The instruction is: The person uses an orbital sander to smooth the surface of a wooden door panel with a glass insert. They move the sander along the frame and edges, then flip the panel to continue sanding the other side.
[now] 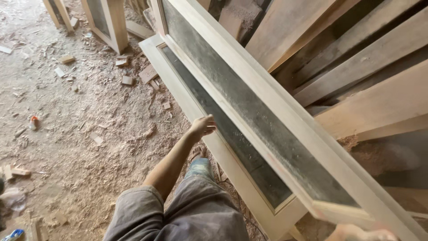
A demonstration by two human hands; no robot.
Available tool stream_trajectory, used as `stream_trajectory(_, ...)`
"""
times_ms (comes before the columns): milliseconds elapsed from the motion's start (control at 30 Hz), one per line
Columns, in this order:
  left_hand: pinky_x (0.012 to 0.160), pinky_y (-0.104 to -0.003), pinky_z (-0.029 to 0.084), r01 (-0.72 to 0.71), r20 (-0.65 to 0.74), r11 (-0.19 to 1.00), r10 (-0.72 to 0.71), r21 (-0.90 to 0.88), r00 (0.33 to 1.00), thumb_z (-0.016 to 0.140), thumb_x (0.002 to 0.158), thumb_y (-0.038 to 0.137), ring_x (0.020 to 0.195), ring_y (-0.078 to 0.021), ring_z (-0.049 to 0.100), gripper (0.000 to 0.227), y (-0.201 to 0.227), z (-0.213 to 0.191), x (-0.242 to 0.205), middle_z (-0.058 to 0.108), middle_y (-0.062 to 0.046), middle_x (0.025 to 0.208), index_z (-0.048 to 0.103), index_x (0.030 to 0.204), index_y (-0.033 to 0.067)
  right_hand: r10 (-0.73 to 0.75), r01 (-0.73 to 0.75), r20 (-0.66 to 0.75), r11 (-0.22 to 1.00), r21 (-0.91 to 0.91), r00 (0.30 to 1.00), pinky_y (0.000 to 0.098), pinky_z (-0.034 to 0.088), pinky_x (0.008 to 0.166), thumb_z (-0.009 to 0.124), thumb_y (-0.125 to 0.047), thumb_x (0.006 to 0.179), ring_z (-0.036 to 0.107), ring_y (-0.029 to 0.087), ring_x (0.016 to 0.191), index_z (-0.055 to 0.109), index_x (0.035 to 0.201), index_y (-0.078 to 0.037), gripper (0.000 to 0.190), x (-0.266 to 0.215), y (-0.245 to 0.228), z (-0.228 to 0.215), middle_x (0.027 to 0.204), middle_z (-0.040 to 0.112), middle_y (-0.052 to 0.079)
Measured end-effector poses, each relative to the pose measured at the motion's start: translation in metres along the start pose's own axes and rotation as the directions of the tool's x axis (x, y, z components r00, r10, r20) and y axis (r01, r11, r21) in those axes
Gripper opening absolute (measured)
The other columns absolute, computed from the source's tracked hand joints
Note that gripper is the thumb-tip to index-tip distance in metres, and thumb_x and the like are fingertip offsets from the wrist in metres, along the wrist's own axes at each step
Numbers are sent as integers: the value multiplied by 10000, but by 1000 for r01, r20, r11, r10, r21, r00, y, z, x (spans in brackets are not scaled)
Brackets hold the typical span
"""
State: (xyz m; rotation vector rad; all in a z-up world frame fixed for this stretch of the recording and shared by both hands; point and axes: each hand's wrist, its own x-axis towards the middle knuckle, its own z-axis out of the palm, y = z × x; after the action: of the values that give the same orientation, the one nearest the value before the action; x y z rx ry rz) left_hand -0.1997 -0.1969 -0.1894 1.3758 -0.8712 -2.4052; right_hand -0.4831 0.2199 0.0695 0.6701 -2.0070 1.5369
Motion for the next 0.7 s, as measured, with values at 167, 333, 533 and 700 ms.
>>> stream_trajectory(167,1064,-453,496,87,-134,924,-146,-374,980,431,1048,578,1264,-343,574,775,44,-16,83,510,-258,1460,366,1547,-11,53,-53,0,996,-68,999,441,506,1184,373,-528,1140,549,344,1401,379,1485,57,680,24,3,34,1497,470,256)
stream_trajectory(333,1195,-551,170,8,-207,860,-132,-510,970,330,968,736,1497,-397,150,855,86,-3,84,414,-240,1592,326,1599,160,131,-130,1,981,-147,991,427,510,1149,409,-510,1127,561,327,1362,421,1457,43,644,29,3,37,1462,500,234)
stream_trajectory(533,1202,-692,112,-137,-249,884,23,-448,968,393,924,694,1556,-411,117,871,72,-14,68,111,-141,1711,218,1631,217,194,-185,44,969,-167,980,410,515,1106,452,-489,1111,576,307,1316,472,1424,26,602,32,17,76,1420,536,208)
stream_trajectory(700,1165,-744,141,-92,-329,893,-65,-440,942,515,830,682,1523,-472,166,963,45,-32,60,159,-165,1688,267,1629,204,228,-210,93,962,-173,969,396,519,1071,488,-471,1099,589,291,1277,514,1396,12,568,43,39,126,1385,566,187)
